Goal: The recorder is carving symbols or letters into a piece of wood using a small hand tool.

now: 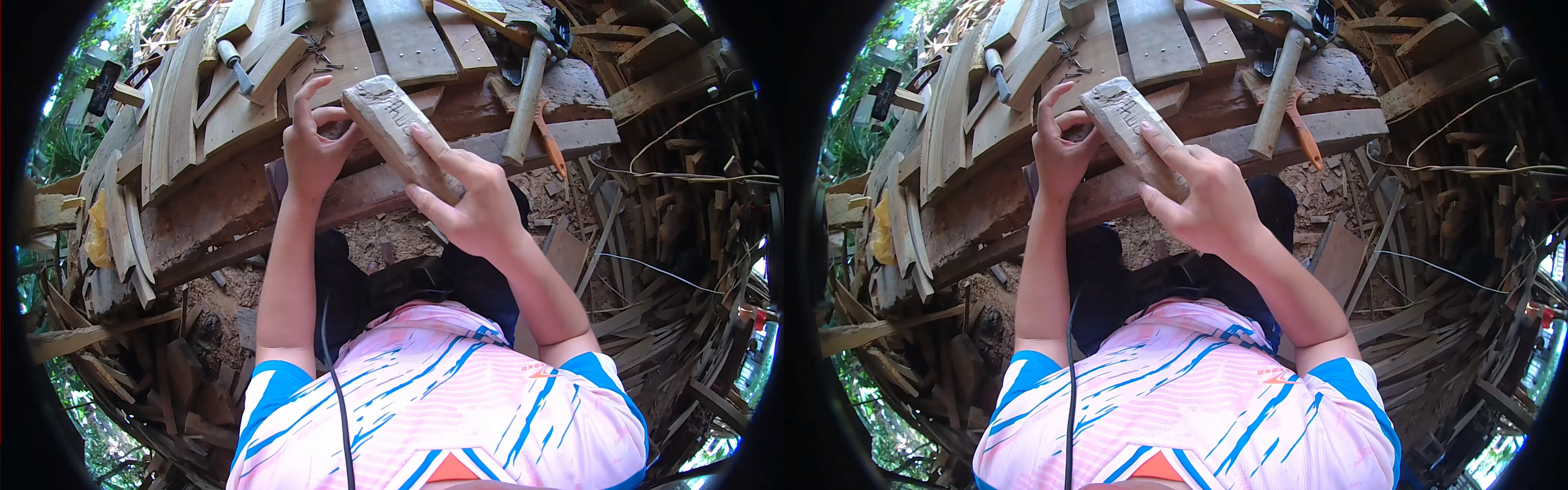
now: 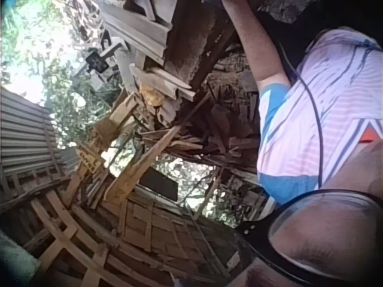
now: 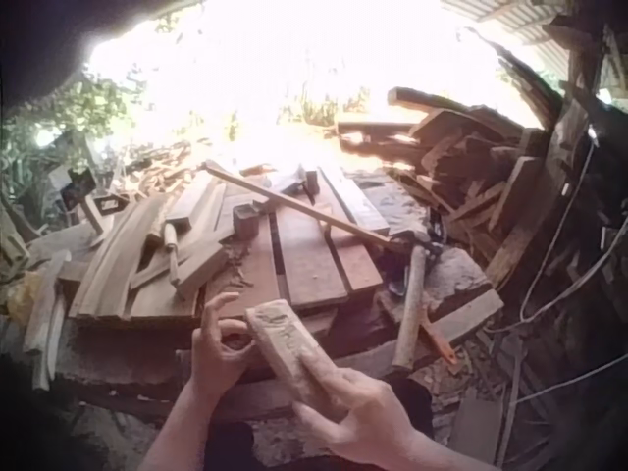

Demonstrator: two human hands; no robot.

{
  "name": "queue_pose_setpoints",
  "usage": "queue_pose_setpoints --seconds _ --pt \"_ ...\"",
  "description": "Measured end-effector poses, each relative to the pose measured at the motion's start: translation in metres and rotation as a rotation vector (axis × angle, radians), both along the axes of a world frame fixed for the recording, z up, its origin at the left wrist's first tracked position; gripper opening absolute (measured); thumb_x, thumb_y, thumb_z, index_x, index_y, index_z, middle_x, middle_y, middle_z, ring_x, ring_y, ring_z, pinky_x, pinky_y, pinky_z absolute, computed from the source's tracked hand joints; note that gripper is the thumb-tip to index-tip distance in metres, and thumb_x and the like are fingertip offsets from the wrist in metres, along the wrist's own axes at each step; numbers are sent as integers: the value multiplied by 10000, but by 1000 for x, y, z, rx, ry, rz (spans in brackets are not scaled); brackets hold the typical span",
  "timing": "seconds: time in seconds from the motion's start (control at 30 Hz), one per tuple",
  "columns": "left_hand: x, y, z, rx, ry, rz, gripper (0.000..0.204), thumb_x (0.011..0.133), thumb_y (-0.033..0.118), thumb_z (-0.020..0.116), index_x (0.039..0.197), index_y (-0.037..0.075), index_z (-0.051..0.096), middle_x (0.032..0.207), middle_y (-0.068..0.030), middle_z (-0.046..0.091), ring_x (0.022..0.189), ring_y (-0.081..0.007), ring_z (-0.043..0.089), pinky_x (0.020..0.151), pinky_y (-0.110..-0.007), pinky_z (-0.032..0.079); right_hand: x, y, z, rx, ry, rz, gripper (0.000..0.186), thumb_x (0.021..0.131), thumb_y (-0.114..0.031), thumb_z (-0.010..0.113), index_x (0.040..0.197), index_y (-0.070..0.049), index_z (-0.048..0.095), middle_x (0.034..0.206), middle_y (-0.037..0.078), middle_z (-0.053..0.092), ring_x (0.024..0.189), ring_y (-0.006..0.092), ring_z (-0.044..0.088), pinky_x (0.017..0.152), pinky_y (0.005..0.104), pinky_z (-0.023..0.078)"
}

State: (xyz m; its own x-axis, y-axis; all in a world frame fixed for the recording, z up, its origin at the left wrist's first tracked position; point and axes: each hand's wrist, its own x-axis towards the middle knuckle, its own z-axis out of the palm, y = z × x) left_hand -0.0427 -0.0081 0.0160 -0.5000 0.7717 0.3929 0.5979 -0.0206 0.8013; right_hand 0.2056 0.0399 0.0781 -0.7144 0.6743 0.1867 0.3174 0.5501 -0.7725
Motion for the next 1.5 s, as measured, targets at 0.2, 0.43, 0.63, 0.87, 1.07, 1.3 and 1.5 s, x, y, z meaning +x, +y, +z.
queue_pose_setpoints --seconds 0.2,0.43,0.63,0.87,1.07,1.3,1.5 --pt "5 4 5 31 46 -27 674 839 190 908 1400 121 541 893 -50 825 740 -141 776 653 -266 559 -3 2 -14 246 433 -39 750 854 -237 806 1554 -109 569 1054 301 730 974 419 732 861 444 580" --pt "4 3 15 -40 -77 -23 602 873 140 881 1381 48 571 928 -51 827 852 -53 731 803 -218 549 8 4 -16 4 274 -78 674 882 -234 796 1506 -55 611 1059 279 748 950 367 760 889 403 568" --pt "-2 -1 12 -80 -114 -48 580 885 119 869 1375 41 570 971 -74 829 893 -80 744 859 -242 563 18 7 -25 -175 159 -157 683 897 -248 788 1524 -61 592 1023 263 759 934 346 761 894 397 565" --pt "3 0 15 -86 -72 -32 569 881 129 877 1360 58 579 956 -64 831 880 -73 743 858 -236 560 18 9 -31 -51 180 -148 696 894 -255 790 1536 -82 586 996 259 754 915 344 759 881 397 565" --pt "4 -1 15 -74 -64 -23 552 879 139 881 1341 68 585 943 -59 832 874 -78 752 859 -246 559 19 7 -25 -156 114 -140 673 928 -264 777 1542 -64 586 1067 180 786 862 120 715 856 297 569" --pt "7 0 16 -69 -66 -12 589 857 152 900 1340 74 571 940 -61 832 893 -84 759 846 -246 560 14 2 -14 -118 179 -119 719 870 -221 812 1540 -86 585 1072 262 750 951 368 751 880 410 577" --pt "2 0 7 -57 -30 1 593 839 139 908 1322 81 571 912 -64 823 884 -79 753 787 -233 561 0 0 -9 124 240 9 745 851 -179 815 1555 -136 575 1094 243 725 938 402 725 865 439 588"
